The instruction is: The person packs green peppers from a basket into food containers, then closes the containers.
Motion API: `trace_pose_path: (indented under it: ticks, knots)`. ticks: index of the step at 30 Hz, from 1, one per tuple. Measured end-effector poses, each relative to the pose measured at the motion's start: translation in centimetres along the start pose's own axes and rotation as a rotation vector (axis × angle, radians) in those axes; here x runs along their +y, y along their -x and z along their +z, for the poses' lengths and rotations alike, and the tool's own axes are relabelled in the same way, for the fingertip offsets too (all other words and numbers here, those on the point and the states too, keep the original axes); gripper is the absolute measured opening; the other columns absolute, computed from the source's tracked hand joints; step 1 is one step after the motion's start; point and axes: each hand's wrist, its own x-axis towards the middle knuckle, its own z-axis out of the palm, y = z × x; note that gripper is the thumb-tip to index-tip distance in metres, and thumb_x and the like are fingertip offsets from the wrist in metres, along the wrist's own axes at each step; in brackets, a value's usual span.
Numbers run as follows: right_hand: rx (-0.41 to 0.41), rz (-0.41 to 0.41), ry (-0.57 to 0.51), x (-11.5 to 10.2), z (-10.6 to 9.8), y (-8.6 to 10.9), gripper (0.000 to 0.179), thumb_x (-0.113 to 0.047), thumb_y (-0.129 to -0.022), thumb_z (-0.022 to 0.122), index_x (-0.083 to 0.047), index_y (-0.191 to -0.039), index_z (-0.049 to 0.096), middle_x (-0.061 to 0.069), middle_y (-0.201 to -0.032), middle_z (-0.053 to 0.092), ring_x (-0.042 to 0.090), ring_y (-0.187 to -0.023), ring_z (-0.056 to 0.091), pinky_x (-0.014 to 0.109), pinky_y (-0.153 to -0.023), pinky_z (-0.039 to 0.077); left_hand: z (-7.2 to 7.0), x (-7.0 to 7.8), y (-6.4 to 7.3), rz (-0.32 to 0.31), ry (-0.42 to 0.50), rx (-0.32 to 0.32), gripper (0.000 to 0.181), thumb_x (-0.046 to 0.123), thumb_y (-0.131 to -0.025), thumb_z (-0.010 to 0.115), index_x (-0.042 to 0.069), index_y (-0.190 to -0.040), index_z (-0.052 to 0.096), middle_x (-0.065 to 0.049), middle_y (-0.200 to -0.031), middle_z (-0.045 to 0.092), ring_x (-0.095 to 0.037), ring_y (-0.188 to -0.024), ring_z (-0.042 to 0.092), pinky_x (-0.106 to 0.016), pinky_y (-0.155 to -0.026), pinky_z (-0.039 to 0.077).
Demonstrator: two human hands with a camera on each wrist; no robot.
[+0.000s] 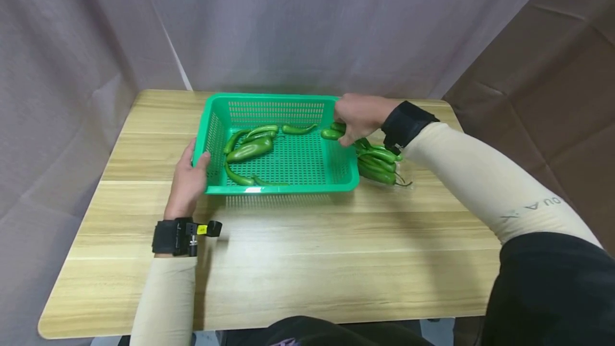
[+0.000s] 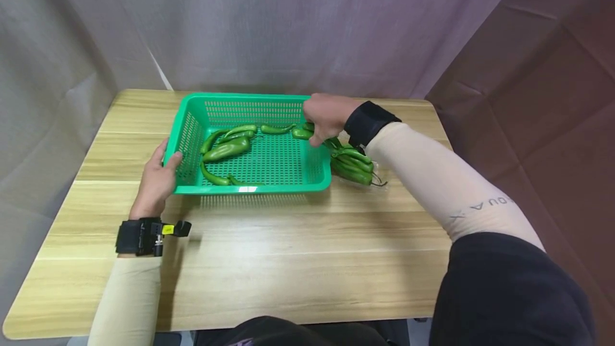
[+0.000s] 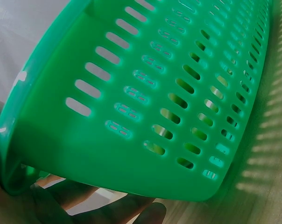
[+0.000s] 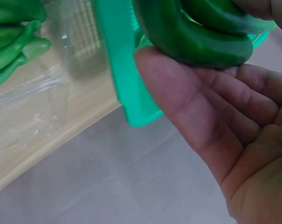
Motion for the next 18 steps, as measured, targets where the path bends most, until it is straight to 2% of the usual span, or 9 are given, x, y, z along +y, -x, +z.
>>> trace_pose_path:
  ticks: [9, 18]
  knots:
    - [0.024, 0.036, 0.0, 2.1, 0.6, 1.7, 0.054, -0.024, -0.085, 0.082, -0.019, -0.058, 0.036, -0.008, -0.062, 0.02, 0.011, -0.056, 0.019, 0.028, -0.056, 0.022, -0.1, -0.1, 0.0, 0.002, -0.003, 0.002, 0.062, 0.037, -0.113, 0.038, 0.031, -0.169, 0.013, -0.007, -0.173, 0.026, -0.034, -0.152, 0.036, -0.057, -0.121, 0.036]
    - [0.042, 0.094, -0.034, 3.4, 1.2, 3.3, 0.042, -0.022, -0.085, 0.08, -0.019, -0.059, 0.046, -0.009, -0.06, 0.032, 0.01, -0.053, 0.028, 0.027, -0.055, 0.028, -0.1, -0.1, 0.0, 0.009, -0.012, 0.001, 0.061, 0.038, -0.113, 0.037, 0.031, -0.169, 0.013, -0.009, -0.172, 0.028, -0.034, -0.15, 0.037, -0.057, -0.119, 0.036]
